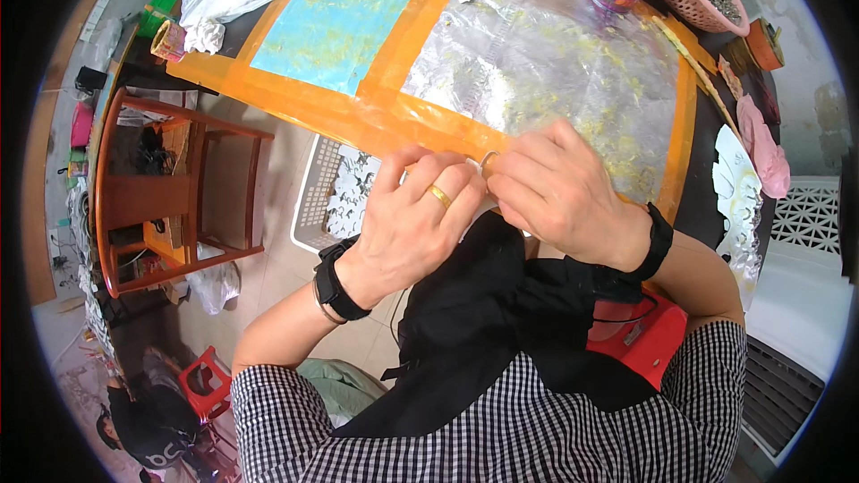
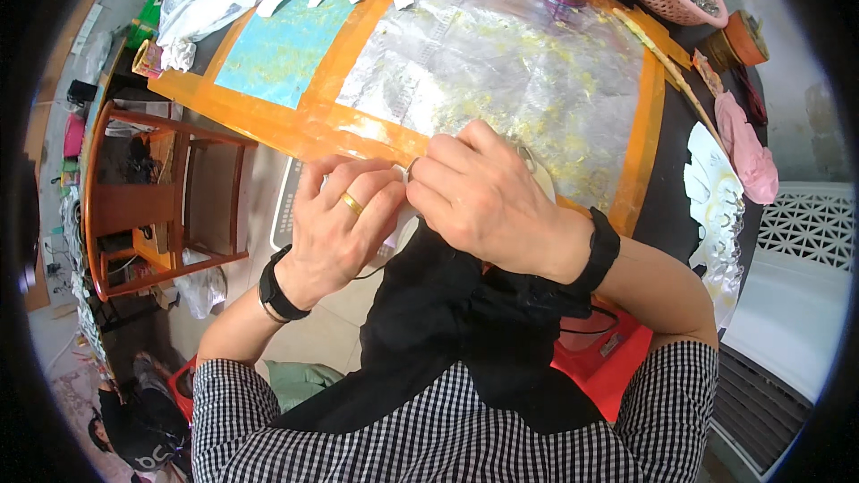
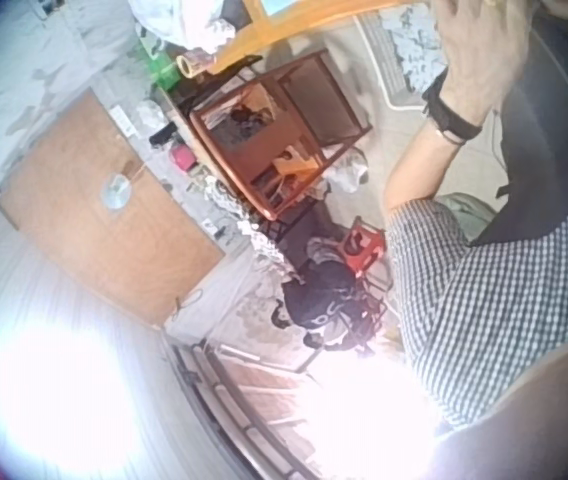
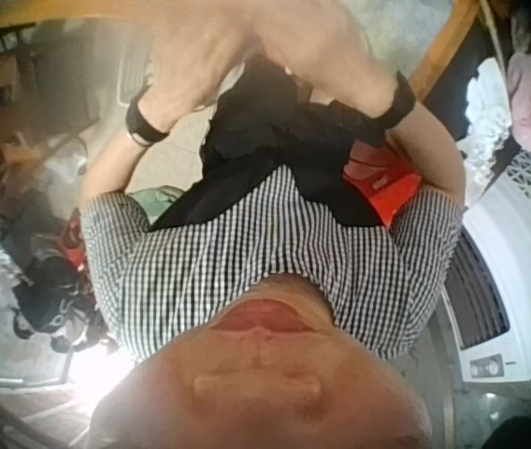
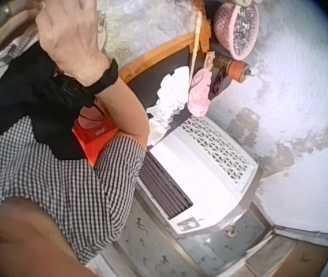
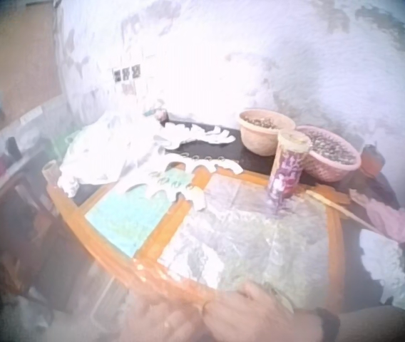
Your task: Manually attaching metal eyelets or hooks to white shoe upper components.
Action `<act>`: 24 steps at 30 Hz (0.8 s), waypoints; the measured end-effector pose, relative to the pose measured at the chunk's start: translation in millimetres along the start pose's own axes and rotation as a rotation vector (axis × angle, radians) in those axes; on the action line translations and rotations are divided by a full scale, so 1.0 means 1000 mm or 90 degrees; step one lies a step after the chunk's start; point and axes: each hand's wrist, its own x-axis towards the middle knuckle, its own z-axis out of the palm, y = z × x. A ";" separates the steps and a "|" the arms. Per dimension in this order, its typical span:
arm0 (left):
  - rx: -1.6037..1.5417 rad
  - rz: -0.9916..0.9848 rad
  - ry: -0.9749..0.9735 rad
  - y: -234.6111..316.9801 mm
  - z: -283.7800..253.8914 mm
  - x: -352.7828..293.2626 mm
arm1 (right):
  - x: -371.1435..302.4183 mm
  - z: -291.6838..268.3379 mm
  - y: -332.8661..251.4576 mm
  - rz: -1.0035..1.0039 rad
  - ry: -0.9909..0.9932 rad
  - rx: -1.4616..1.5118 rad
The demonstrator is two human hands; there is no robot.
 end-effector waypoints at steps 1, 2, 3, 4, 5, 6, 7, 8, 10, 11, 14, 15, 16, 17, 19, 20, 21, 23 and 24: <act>-0.004 0.010 -0.009 -0.001 0.001 -0.001 | -0.001 0.000 0.000 -0.014 -0.005 -0.010; -0.007 0.022 -0.018 -0.002 0.001 -0.002 | -0.001 0.000 -0.001 -0.027 -0.010 -0.020; -0.008 0.022 -0.019 -0.003 -0.001 -0.002 | -0.001 0.000 0.000 -0.026 -0.011 -0.020; -0.018 0.025 -0.030 -0.005 -0.002 -0.002 | -0.002 0.001 0.000 -0.037 -0.013 -0.028; -0.028 0.030 -0.041 -0.006 -0.003 -0.002 | -0.002 0.002 0.000 -0.049 -0.015 -0.037; -0.028 0.031 -0.041 -0.007 -0.003 -0.003 | -0.002 0.003 0.000 -0.048 -0.015 -0.039; -0.035 0.029 -0.040 -0.008 -0.001 -0.005 | -0.003 0.003 0.000 -0.056 -0.010 -0.045; -0.041 0.027 -0.040 -0.009 -0.001 -0.007 | -0.003 0.004 -0.001 -0.065 -0.005 -0.051; -0.068 0.009 -0.027 -0.006 -0.001 -0.010 | -0.002 -0.001 -0.004 -0.067 -0.028 -0.063; -0.095 -0.009 -0.016 -0.005 -0.001 -0.011 | -0.002 -0.003 -0.006 -0.068 -0.050 -0.074; -0.100 0.001 -0.005 -0.008 0.002 -0.014 | 0.001 -0.007 -0.008 -0.082 -0.061 -0.098; -0.101 -0.001 0.000 -0.007 0.002 -0.014 | 0.002 -0.010 -0.008 -0.085 -0.065 -0.099; -0.119 -0.024 0.018 -0.007 0.002 -0.014 | 0.004 -0.013 -0.009 -0.087 -0.092 -0.104; -0.138 -0.045 0.036 -0.007 0.002 -0.015 | 0.006 -0.015 -0.010 -0.088 -0.120 -0.109; -0.153 -0.074 0.041 -0.008 0.001 -0.012 | 0.004 -0.014 -0.013 -0.090 -0.122 -0.106; -0.169 -0.101 0.042 -0.008 0.000 -0.010 | 0.003 -0.015 -0.014 -0.089 -0.122 -0.103; -0.167 -0.101 0.046 -0.006 0.001 -0.008 | 0.002 -0.018 -0.016 -0.093 -0.123 -0.106; -0.222 -0.194 -0.006 -0.001 0.004 -0.003 | -0.002 -0.023 -0.018 -0.058 -0.170 -0.091; -0.221 -0.194 -0.002 0.002 0.004 0.000 | -0.002 -0.024 -0.018 -0.061 -0.171 -0.093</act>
